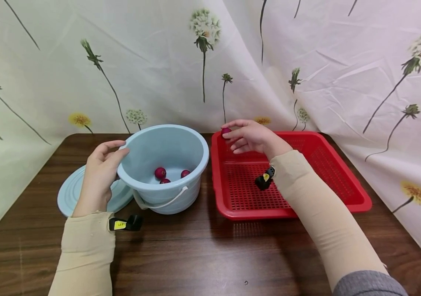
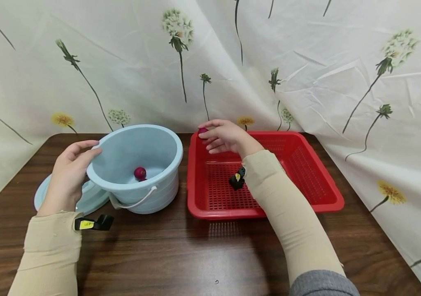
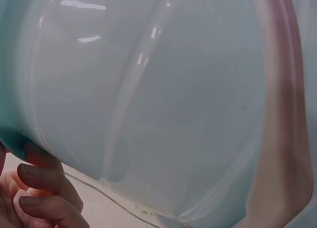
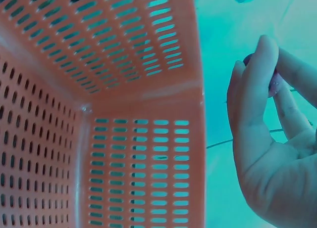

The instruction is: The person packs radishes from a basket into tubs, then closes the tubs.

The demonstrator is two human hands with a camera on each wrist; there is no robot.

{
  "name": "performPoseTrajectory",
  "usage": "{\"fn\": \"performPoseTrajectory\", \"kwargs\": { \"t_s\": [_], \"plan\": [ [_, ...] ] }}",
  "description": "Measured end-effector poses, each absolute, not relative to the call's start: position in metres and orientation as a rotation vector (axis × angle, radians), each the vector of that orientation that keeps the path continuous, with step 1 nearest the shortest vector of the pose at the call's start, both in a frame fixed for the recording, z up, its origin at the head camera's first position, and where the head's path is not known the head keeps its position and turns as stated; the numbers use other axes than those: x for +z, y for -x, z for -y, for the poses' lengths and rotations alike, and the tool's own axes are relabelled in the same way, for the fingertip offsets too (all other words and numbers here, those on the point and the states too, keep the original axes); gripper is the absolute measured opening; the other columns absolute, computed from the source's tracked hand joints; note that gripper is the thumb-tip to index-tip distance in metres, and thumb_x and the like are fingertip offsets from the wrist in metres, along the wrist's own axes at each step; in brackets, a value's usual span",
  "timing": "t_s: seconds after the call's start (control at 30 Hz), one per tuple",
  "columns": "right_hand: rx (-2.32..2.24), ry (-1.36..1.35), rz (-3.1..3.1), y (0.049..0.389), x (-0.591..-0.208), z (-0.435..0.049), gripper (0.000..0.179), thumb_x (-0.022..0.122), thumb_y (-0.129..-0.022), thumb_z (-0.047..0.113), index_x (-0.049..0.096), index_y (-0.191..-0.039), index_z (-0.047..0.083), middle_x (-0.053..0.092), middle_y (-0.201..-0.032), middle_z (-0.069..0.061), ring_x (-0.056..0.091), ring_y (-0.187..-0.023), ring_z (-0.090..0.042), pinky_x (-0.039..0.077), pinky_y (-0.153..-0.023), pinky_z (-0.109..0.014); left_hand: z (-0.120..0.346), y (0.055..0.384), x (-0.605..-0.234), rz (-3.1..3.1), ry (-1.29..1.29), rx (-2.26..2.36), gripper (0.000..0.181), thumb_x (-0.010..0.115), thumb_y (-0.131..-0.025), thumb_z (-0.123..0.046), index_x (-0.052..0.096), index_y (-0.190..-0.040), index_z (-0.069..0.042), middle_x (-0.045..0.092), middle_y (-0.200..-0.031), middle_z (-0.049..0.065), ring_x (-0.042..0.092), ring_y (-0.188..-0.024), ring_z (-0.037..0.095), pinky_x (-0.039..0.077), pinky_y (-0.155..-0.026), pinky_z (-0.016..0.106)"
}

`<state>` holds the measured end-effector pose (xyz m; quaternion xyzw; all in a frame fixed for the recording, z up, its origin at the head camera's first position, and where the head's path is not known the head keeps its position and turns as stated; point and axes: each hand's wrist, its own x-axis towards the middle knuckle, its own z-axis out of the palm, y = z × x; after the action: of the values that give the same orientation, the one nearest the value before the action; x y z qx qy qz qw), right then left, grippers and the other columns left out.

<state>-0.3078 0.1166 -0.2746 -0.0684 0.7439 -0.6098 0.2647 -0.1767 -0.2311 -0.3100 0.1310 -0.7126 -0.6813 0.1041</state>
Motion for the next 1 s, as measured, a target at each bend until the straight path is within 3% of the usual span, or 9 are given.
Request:
{"fn": "performPoseTrajectory", "kwargs": {
  "t_s": [0.3,0.63,1.0],
  "plan": [
    [-1.734,0.256,-1.931,0.3,-0.263,-0.112,0.04,0.063,-0.097,0.012,0.056,-0.136,0.014,0.067,-0.086,-0.006,0.062,-0.061,-0.016,0.059,-0.065,-0.03,0.23,0.177,-0.31,2.099,-0.382,-2.011,0.017,0.065,-0.096,-0.027,0.059,-0.112,-0.027,0.067,-0.088,-0.014,0.065,-0.073,0.002,0.053,-0.059,0.018],
    [-1.776,0.346,-1.908,0.283,-0.249,-0.097,0.037,0.063,-0.096,0.011,0.059,-0.133,0.013,0.069,-0.095,-0.009,0.061,-0.061,-0.017,0.058,-0.066,-0.029,0.23,0.176,-0.309,2.101,-0.379,-2.012,0.016,0.065,-0.096,-0.027,0.059,-0.111,-0.028,0.067,-0.087,-0.015,0.066,-0.072,0.001,0.053,-0.058,0.017],
    [-1.732,0.43,-1.889,0.266,-0.245,-0.074,0.036,0.064,-0.096,0.013,0.059,-0.132,0.014,0.068,-0.094,-0.011,0.064,-0.061,-0.019,0.06,-0.064,-0.031,0.231,0.177,-0.309,2.115,-0.39,-1.999,0.016,0.064,-0.096,-0.028,0.059,-0.111,-0.029,0.068,-0.087,-0.015,0.066,-0.072,0.001,0.054,-0.058,0.018]
  ]
}}
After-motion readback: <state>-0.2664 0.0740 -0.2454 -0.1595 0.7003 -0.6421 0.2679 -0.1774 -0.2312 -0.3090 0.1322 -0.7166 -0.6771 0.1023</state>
